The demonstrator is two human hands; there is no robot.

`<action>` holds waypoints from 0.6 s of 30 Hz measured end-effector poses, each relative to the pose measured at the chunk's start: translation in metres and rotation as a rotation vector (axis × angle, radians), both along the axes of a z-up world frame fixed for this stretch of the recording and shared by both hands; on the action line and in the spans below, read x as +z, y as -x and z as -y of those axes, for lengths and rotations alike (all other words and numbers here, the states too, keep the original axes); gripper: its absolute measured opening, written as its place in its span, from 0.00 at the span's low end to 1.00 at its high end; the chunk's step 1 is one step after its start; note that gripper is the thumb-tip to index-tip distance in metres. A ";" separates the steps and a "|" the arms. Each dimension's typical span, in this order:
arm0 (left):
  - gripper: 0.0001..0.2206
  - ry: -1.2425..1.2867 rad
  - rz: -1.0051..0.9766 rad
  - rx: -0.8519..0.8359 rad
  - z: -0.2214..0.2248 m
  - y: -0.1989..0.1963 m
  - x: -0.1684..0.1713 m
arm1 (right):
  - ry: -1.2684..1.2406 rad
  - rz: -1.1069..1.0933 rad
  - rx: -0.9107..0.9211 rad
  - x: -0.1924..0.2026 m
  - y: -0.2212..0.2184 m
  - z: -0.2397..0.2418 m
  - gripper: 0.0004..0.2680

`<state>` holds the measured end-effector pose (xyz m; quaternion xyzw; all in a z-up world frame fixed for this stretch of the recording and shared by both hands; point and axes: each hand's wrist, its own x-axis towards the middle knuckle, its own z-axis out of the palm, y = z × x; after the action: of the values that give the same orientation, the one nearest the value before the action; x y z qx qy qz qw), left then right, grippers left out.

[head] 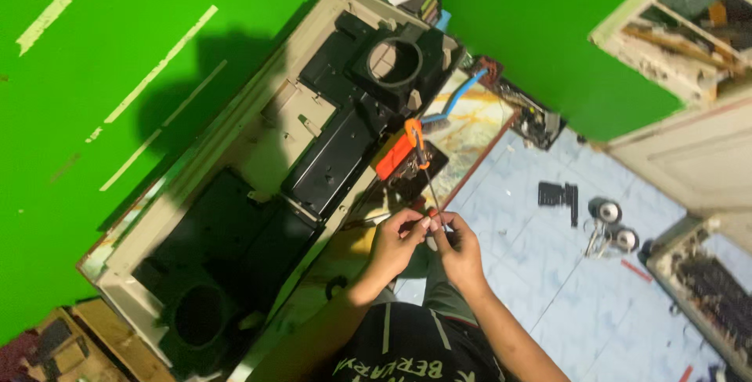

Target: The person disassembles and repairs an electronic keyboard chassis using a screwdriver to remove and replace screws, manipulating structural internal components, wires, and electronic parts by hand.

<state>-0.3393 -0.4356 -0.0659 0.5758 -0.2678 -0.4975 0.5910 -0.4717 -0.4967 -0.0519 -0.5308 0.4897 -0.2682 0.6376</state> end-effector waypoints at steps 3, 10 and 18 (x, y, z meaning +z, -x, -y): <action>0.08 -0.015 0.142 0.115 0.023 0.008 -0.010 | 0.045 0.020 0.131 -0.008 0.001 0.034 0.06; 0.10 -0.145 0.354 0.438 0.068 0.013 -0.017 | 0.356 0.066 0.415 -0.046 -0.024 0.115 0.05; 0.18 -0.604 0.797 0.615 0.057 0.009 -0.069 | 0.642 -0.206 0.415 -0.086 -0.037 0.174 0.10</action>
<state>-0.3485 -0.4923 -0.1348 0.9126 -0.1364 -0.1027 0.3714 -0.4347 -0.6702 -0.1378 -0.8149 0.3249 -0.2186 0.4274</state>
